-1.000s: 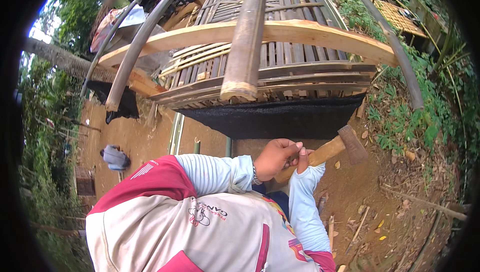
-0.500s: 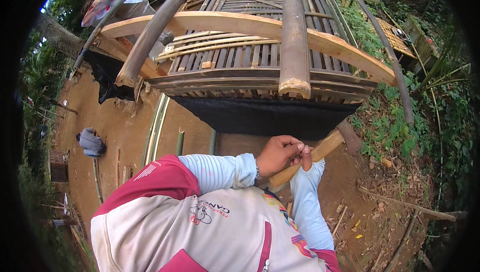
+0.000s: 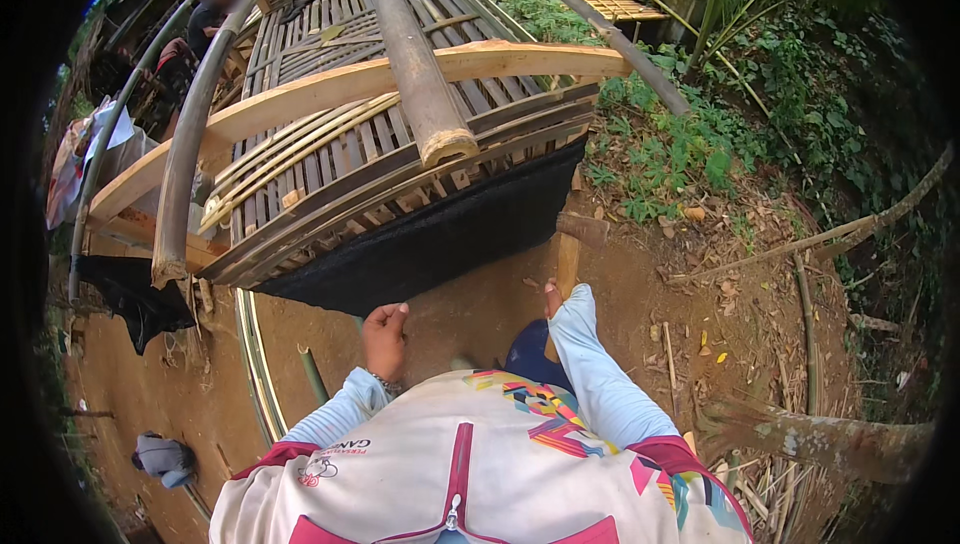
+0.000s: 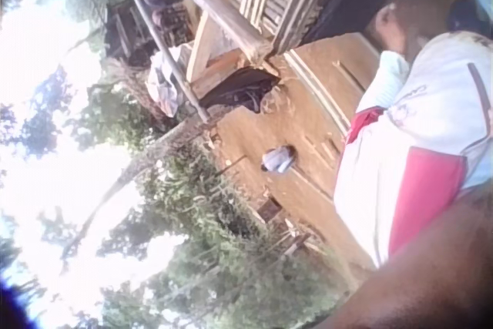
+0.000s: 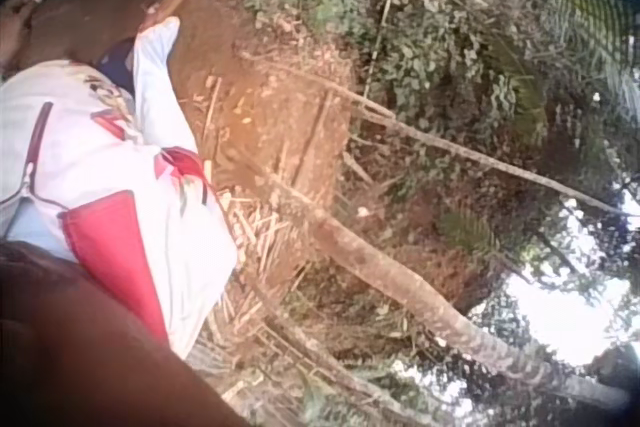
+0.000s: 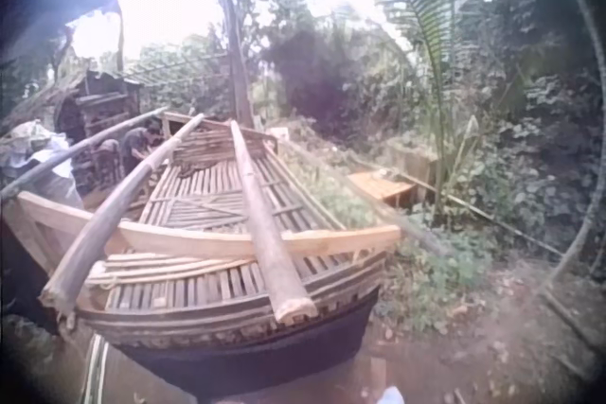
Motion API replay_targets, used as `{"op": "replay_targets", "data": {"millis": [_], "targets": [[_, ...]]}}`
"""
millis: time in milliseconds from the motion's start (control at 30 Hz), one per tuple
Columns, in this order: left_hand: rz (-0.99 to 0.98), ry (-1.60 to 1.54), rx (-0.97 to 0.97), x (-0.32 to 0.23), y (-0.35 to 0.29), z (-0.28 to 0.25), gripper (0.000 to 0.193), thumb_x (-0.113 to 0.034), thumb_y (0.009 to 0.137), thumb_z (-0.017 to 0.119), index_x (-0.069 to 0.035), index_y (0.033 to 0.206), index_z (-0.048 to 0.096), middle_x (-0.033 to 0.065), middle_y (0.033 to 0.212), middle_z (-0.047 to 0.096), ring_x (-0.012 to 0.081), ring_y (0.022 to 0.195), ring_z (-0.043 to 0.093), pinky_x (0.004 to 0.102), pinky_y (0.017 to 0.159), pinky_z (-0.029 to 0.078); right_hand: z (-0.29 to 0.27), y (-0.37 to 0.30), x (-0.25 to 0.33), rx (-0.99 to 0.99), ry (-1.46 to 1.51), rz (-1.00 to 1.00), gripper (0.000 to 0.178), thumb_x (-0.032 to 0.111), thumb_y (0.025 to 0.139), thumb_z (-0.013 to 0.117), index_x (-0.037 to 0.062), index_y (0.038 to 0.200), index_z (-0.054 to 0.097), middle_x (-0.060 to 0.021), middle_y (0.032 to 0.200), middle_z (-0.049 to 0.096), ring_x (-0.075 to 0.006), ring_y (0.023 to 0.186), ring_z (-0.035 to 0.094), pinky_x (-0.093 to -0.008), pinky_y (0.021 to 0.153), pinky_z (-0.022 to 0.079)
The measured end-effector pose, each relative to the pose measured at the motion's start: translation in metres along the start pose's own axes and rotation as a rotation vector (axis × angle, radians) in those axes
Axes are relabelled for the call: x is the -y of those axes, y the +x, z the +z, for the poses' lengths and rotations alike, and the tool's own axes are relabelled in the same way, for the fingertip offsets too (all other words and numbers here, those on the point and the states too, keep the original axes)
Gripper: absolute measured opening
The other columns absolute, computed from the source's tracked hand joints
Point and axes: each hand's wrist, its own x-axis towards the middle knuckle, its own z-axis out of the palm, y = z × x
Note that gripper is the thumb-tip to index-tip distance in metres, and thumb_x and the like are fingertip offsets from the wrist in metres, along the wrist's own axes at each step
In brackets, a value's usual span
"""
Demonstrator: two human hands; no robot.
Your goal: The person is assembling a bamboo structure by hand. They repeatedly pick up bamboo strips, position them into the frame, and secure them using a wooden mallet to hammer them into place. The process involves continuous manual adjustment and hammering of individual bamboo pieces.
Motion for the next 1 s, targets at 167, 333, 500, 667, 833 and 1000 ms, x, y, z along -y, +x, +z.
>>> {"op": "replay_targets", "data": {"millis": [167,333,500,667,833,1000], "targets": [[0.134,0.064,-0.036,0.008,0.005,0.023,0.017,-0.016,0.085,0.069,0.0,0.09,0.068,-0.0039,0.068,0.057,0.003,0.055,0.043,0.0216,0.049,0.035,-0.022,0.043,-0.014,-0.012,-0.095,0.014,0.02,0.023,0.087,0.065,0.0053,0.089,0.058,-0.003,0.06,0.054,-0.0113,0.049,0.052,-0.0285,0.046,0.04],[0.195,0.266,0.019,-0.021,0.021,0.11,0.016,-0.014,0.084,0.069,0.001,0.088,0.068,-0.0066,0.064,0.053,0.0017,0.057,0.04,0.0209,0.051,0.033,-0.055,0.111,-0.032,0.087,-0.297,-0.075,0.029,0.028,0.083,0.068,0.002,0.089,0.057,-0.0146,0.072,0.06,-0.0262,0.064,0.059,-0.0389,0.06,0.045],[0.23,0.226,0.035,-0.048,0.026,0.212,0.016,-0.014,0.083,0.07,0.0,0.088,0.068,-0.0066,0.063,0.053,0.0019,0.057,0.039,0.0212,0.051,0.033,-0.106,0.17,-0.029,0.291,-0.642,-0.135,0.037,0.032,0.082,0.069,-0.0013,0.089,0.056,-0.0229,0.078,0.06,-0.0372,0.072,0.061,-0.0438,0.067,0.047],[0.378,0.358,0.091,-0.08,0.021,0.277,0.013,-0.013,0.082,0.072,-0.001,0.086,0.07,0.0042,0.074,0.066,0.0064,0.066,0.056,0.0236,0.058,0.045,-0.161,0.223,-0.033,0.504,-0.836,-0.032,0.037,0.033,0.081,0.07,-0.0012,0.088,0.058,-0.0247,0.079,0.06,-0.0402,0.075,0.06,-0.0459,0.067,0.047],[0.467,0.407,0.002,-0.076,0.023,0.291,0.013,-0.013,0.081,0.072,-0.001,0.085,0.07,0.0106,0.081,0.068,0.0154,0.068,0.063,0.0282,0.06,0.048,-0.187,0.251,-0.048,0.568,-0.889,-0.098,0.03,0.027,0.08,0.068,-0.0007,0.087,0.061,-0.0225,0.075,0.061,-0.038,0.071,0.061,-0.0448,0.063,0.047],[0.595,0.423,-0.041,-0.073,0.034,0.291,0.012,-0.013,0.081,0.071,-0.001,0.085,0.071,0.0115,0.078,0.067,0.0191,0.066,0.063,0.0295,0.06,0.048,-0.176,0.252,-0.036,0.524,-0.865,-0.088,0.03,0.027,0.08,0.067,-0.0016,0.087,0.061,-0.0239,0.077,0.061,-0.039,0.074,0.062,-0.0461,0.065,0.048]]}}
